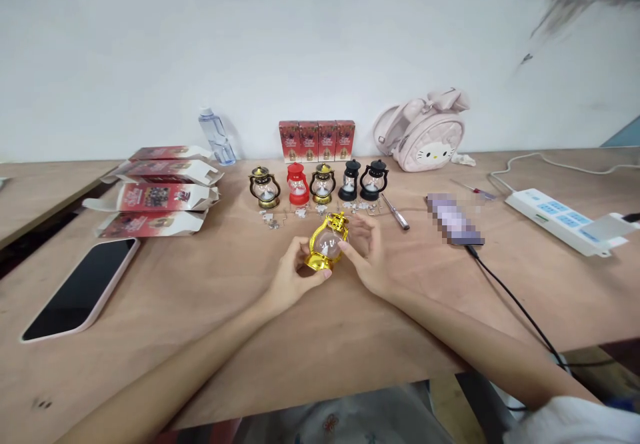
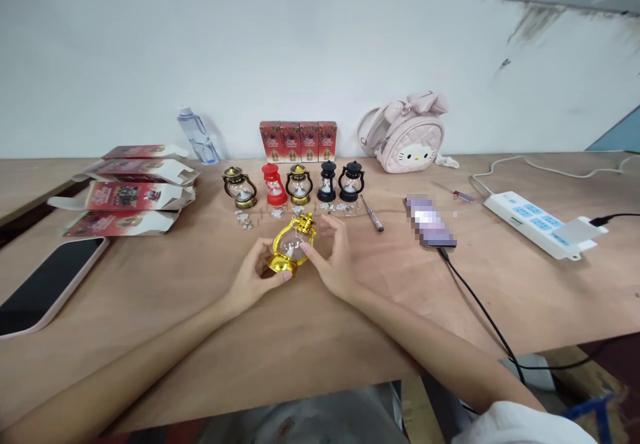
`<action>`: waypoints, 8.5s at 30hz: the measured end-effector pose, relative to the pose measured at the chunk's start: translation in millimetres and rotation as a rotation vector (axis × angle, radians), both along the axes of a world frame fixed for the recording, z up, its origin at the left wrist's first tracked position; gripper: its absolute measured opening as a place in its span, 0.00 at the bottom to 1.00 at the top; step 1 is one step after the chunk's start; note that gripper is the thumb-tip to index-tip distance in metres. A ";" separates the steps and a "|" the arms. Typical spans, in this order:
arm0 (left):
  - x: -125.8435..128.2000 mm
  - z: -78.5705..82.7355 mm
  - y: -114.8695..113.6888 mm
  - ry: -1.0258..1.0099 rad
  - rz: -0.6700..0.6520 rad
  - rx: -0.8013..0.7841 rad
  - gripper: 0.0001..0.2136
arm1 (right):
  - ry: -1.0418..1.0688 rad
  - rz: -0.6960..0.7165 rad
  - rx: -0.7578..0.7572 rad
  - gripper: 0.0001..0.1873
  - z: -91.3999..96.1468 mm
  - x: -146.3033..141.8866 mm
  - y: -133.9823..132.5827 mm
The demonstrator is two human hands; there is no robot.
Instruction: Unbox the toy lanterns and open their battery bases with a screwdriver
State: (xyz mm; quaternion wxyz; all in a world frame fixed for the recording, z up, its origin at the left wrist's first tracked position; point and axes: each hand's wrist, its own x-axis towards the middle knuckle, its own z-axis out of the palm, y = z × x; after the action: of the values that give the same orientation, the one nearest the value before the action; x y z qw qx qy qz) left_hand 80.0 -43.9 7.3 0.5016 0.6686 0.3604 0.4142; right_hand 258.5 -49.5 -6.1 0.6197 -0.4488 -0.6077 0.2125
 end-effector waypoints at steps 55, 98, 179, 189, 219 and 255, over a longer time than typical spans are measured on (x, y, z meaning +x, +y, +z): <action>-0.9 -5.0 11.7 -0.310 0.350 -0.286 0.11 | -0.589 -0.483 -0.304 0.15 -1.1 137.7 65.4; 1.1 3.2 6.9 -0.286 0.337 -0.288 0.10 | -0.908 -0.580 -0.110 0.23 -17.1 150.5 79.3; 0.2 0.0 6.8 -0.313 0.308 -0.291 0.12 | -1.616 -0.116 -0.216 0.11 43.0 93.4 128.8; -0.3 -1.6 7.2 -0.294 0.303 -0.280 0.12 | -1.588 -0.156 -0.278 0.10 45.6 114.2 117.3; -0.2 -0.6 7.8 -0.292 0.316 -0.268 0.11 | -0.912 0.331 -0.287 0.10 12.7 161.4 160.5; 0.9 -0.3 7.1 -0.279 0.313 -0.278 0.12 | -0.851 -0.029 -0.321 0.03 38.1 78.9 125.9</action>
State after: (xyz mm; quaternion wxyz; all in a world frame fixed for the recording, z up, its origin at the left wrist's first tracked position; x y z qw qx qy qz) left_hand 80.9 -36.7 7.0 0.5633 0.4654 0.4405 0.5215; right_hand 337.4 76.4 31.9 0.2405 -0.5951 -0.7613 0.0918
